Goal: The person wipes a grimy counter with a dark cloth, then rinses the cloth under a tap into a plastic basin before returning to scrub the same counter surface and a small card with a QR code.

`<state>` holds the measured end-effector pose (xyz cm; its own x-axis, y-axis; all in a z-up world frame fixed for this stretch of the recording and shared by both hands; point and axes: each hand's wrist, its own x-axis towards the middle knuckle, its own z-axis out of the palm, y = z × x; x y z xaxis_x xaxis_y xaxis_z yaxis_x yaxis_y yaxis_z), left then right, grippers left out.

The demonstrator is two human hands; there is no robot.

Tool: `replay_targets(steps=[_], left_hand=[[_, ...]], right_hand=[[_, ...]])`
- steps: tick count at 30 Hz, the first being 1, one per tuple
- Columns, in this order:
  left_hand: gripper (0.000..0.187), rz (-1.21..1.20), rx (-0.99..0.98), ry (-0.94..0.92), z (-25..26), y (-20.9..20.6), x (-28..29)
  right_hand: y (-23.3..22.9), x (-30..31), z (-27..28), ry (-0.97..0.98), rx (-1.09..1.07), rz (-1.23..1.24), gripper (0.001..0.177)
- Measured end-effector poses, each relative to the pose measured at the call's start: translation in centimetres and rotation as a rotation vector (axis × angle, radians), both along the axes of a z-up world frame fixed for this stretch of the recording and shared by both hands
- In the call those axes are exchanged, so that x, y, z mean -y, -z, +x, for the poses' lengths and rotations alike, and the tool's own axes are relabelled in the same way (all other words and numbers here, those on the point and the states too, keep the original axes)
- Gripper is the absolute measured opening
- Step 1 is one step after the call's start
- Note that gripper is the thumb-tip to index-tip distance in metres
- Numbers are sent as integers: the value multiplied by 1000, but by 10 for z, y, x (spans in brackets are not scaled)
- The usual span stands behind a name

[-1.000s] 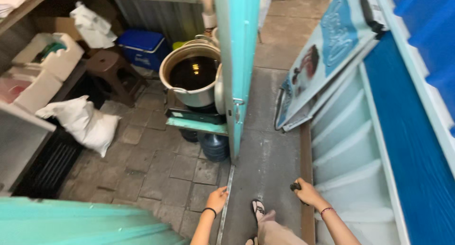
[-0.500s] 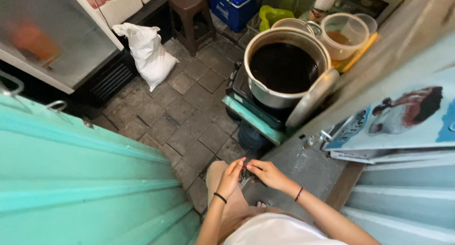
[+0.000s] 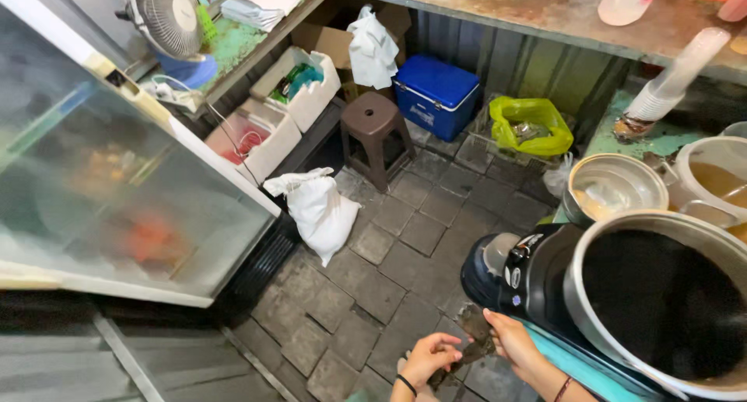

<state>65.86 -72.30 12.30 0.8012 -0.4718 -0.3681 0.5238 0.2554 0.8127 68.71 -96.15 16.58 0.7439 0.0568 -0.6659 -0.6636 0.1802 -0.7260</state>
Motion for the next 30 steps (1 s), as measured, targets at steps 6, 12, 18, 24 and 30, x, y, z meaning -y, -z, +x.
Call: replay_targets(steps=[6, 12, 18, 24, 30], left_hand=[[44, 1, 115, 63, 93, -15, -75], [20, 120, 315, 258, 194, -7, -55], [77, 233, 318, 256, 332, -61, 18], [49, 53, 345, 239, 507, -126, 100], [26, 147, 900, 218, 658, -180, 107]], right_hand=[[-51, -47, 69, 285, 121, 102, 32], [-103, -36, 169, 373, 234, 314, 35], [-91, -16, 291, 299, 345, 43, 21], [-139, 21, 448, 252, 416, -191, 19], [-211, 71, 557, 248, 562, -389, 24]])
